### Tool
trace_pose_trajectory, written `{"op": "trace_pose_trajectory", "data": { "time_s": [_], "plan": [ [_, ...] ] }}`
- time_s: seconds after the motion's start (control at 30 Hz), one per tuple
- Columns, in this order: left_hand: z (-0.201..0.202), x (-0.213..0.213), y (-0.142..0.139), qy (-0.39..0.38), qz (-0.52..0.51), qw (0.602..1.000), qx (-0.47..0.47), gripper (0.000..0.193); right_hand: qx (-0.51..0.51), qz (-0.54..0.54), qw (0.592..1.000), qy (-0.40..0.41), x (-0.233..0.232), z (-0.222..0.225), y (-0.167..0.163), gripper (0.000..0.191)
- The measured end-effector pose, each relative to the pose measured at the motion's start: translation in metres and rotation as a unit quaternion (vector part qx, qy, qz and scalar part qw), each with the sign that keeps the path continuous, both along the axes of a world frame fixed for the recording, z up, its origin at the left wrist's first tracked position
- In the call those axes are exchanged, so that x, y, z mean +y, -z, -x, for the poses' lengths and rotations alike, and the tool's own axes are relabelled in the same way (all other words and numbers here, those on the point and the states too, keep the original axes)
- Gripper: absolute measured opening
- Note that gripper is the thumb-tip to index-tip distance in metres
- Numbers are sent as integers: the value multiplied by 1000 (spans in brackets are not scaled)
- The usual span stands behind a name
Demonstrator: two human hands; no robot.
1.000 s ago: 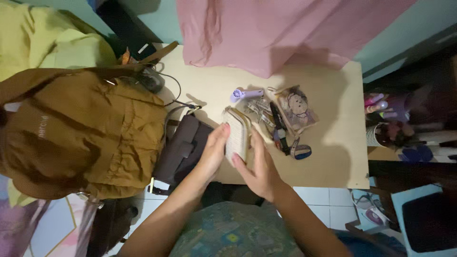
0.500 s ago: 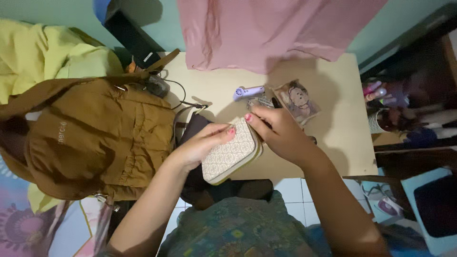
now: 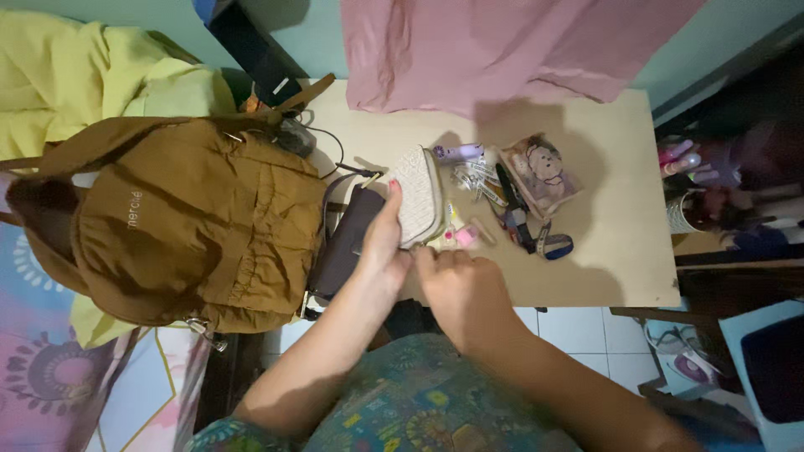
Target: The person takes a brown backpack off a wall hook, carries it to a table, and removes items including a wallet, a small pouch, and a tissue packet. They open the wallet, take out a banknote, place it into a small plastic case, and arrange the items on the table.
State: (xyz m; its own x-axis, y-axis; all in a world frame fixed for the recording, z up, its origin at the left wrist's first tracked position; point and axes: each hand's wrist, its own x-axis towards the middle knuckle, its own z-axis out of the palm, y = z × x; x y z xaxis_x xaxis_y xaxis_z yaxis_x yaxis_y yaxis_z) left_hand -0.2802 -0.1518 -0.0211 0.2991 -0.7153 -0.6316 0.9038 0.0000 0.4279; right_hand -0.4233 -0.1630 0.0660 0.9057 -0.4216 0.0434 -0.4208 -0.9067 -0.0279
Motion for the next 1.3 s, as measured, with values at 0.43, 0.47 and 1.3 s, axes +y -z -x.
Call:
{"op": "trace_pose_trajectory", "data": {
  "time_s": [0.43, 0.47, 1.3],
  "plan": [
    [19, 19, -41, 182, 208, 925, -261, 74, -325, -456, 825, 78, -25, 22, -23, 79],
    [19, 19, -38, 189, 212, 915, -287, 76, -325, -452, 827, 76, -26, 24, -19, 80],
    [4, 44, -31, 257, 179, 908, -278, 91, -411, -229, 882, -4, -35, 16, -8, 26]
  ]
}}
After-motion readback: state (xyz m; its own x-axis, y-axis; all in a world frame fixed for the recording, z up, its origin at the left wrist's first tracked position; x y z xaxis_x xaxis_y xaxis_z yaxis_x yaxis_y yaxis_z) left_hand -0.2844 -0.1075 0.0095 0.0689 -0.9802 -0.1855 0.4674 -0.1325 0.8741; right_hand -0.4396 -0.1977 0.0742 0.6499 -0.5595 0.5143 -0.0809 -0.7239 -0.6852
